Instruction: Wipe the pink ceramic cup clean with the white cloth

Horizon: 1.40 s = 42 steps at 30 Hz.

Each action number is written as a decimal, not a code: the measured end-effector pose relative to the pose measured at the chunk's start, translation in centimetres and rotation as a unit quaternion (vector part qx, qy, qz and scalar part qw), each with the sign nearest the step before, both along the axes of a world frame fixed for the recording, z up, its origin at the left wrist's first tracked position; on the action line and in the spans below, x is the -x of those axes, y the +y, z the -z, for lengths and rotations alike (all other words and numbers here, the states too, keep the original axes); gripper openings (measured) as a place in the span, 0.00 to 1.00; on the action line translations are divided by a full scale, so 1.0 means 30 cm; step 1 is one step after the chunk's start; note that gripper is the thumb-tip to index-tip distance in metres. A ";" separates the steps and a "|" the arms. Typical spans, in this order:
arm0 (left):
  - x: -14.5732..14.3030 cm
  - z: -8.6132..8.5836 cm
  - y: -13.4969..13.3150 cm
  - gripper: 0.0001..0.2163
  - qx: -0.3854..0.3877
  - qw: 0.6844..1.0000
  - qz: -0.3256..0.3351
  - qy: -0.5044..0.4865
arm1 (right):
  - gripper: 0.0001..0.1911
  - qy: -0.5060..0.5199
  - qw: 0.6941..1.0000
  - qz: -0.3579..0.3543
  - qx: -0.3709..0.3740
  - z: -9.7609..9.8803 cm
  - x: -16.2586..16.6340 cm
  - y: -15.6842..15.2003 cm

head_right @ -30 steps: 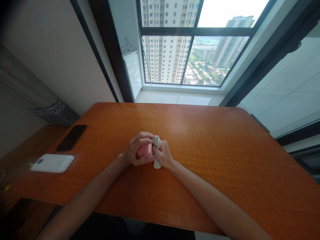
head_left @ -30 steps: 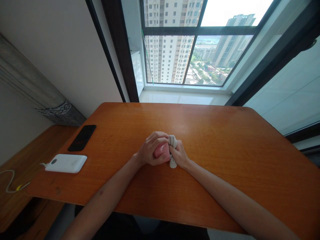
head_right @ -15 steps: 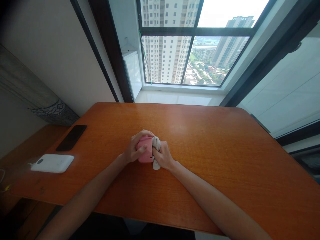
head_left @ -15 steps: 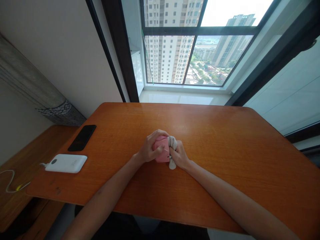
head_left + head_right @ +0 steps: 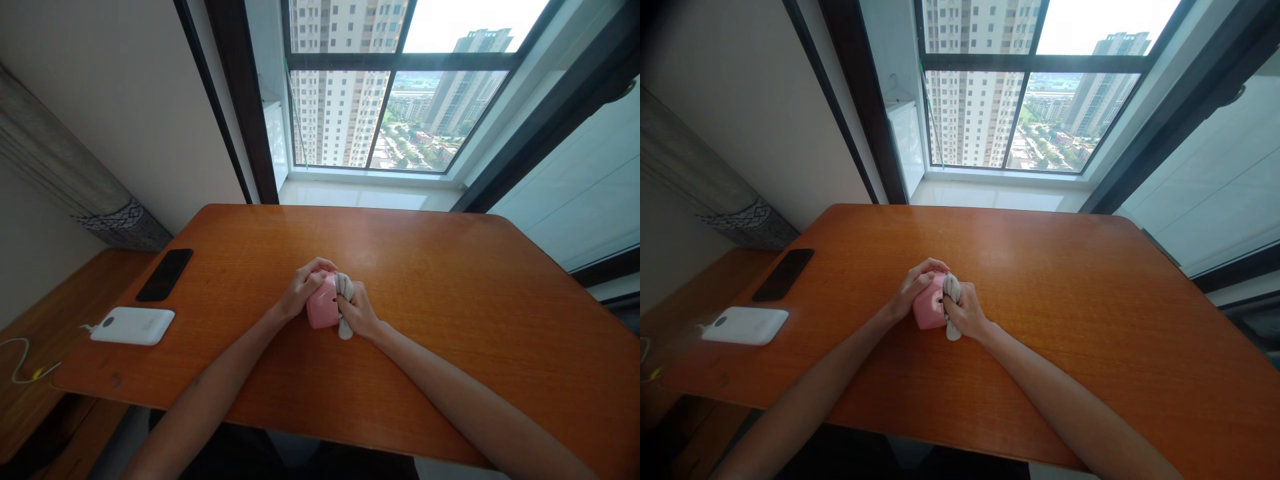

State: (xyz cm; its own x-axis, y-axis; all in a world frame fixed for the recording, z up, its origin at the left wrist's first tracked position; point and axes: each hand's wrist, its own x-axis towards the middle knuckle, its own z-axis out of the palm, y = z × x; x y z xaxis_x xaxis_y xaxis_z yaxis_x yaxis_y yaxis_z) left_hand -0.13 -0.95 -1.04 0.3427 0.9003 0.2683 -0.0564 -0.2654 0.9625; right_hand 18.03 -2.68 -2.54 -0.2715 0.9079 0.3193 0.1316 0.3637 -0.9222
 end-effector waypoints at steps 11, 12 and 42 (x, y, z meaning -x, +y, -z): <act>0.022 0.006 -0.021 0.22 -0.436 0.892 -0.075 0.089 | 0.12 0.013 0.999 -0.005 0.033 0.002 -0.001 0.008; 0.023 0.007 -0.021 0.21 -0.462 0.878 -0.069 0.103 | 0.12 0.015 0.999 -0.003 0.032 0.003 -0.001 0.009; 0.002 -0.016 0.007 0.21 0.034 0.999 0.025 -0.029 | 0.11 -0.014 0.999 -0.022 -0.020 -0.018 0.002 -0.009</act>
State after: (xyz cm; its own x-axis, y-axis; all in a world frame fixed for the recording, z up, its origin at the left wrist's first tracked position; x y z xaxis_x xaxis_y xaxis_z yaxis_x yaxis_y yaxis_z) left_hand -0.20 -0.73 -0.56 0.3728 0.8995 0.2277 -0.1248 -0.1946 0.9729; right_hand 17.98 -2.96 -2.00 -0.3201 0.8817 0.3465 0.1408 0.4060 -0.9030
